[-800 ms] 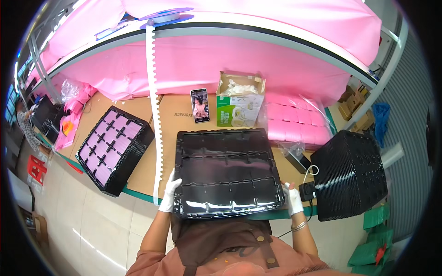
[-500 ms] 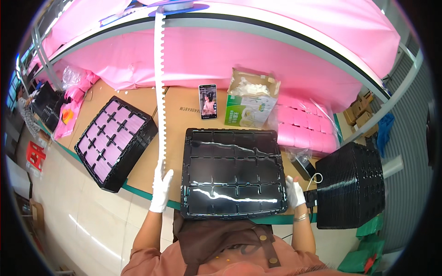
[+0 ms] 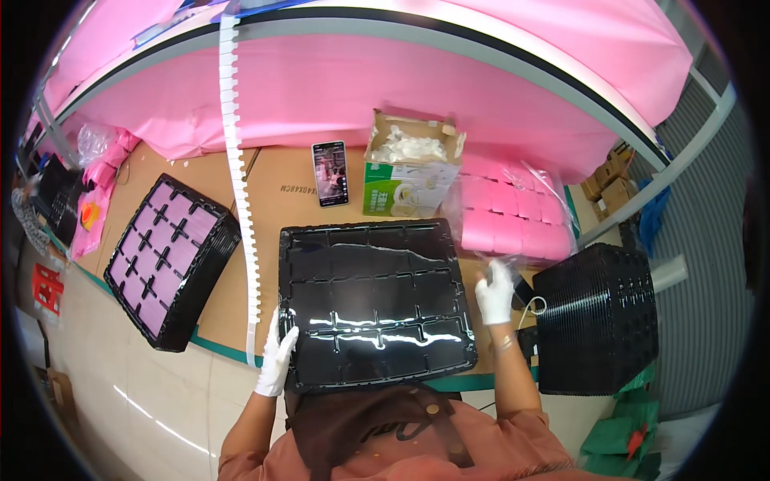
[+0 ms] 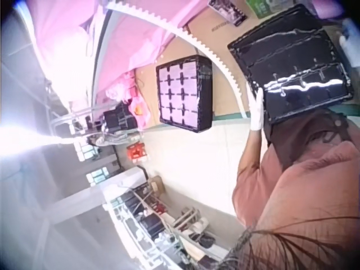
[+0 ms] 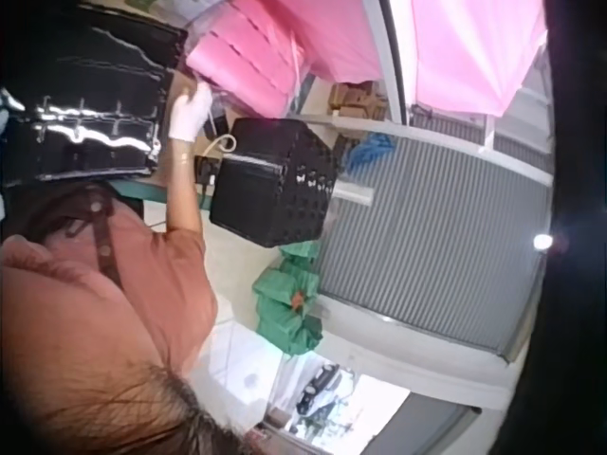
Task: The person assembles black plastic trays by applying white adhesive strips to the edges and inserting pink foam inserts. The person repeatedly picks up trays, applies the adhesive, and places the foam inserts into the compartments.
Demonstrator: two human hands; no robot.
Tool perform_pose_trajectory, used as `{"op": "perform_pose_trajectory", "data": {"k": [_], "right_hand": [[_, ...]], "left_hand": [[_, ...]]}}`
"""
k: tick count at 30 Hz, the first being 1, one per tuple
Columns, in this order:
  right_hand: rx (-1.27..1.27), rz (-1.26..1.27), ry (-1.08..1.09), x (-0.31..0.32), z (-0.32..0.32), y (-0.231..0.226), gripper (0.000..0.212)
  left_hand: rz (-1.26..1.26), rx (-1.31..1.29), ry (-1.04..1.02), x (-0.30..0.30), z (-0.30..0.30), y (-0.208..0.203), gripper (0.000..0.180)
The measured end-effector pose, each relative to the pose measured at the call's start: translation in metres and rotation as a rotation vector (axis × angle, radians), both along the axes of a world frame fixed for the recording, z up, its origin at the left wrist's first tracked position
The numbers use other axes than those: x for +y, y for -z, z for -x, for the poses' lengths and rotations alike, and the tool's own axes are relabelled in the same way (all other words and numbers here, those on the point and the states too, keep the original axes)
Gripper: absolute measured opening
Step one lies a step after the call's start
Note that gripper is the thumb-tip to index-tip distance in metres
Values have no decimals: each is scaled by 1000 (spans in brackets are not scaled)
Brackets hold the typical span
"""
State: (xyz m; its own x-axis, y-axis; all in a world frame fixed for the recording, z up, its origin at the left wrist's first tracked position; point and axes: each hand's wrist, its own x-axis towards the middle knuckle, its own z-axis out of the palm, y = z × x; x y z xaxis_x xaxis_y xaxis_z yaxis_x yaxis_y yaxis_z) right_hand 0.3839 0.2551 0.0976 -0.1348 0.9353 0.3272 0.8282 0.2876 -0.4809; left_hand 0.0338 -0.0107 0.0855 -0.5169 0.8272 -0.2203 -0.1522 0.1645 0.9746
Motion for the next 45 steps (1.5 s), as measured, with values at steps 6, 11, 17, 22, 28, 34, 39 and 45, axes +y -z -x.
{"op": "perform_pose_trajectory", "data": {"k": [6,11,17,22,28,34,39,45], "right_hand": [[-628,-27,-18,64,33,-29,77],[-691,-36,27,97,29,-23,80],[-704,20,26,112,-10,-10,80],[-478,21,-99,81,16,-57,79],[43,-36,-550,6,96,-88,54],[287,394,-883,-65,180,-89,31],[517,756,-892,-106,247,-76,29],[777,1045,-825,-128,274,-52,25]], "left_hand": [[-35,-86,-57,0,4,8,59],[8,-62,-81,-3,1,7,60],[3,755,-267,-9,13,23,42],[133,1044,-393,2,88,-4,38],[453,230,45,24,127,-4,21],[-29,-16,-84,35,75,-80,18],[-156,-21,-164,51,53,-83,18],[-207,-17,-249,44,51,-68,19]]}}
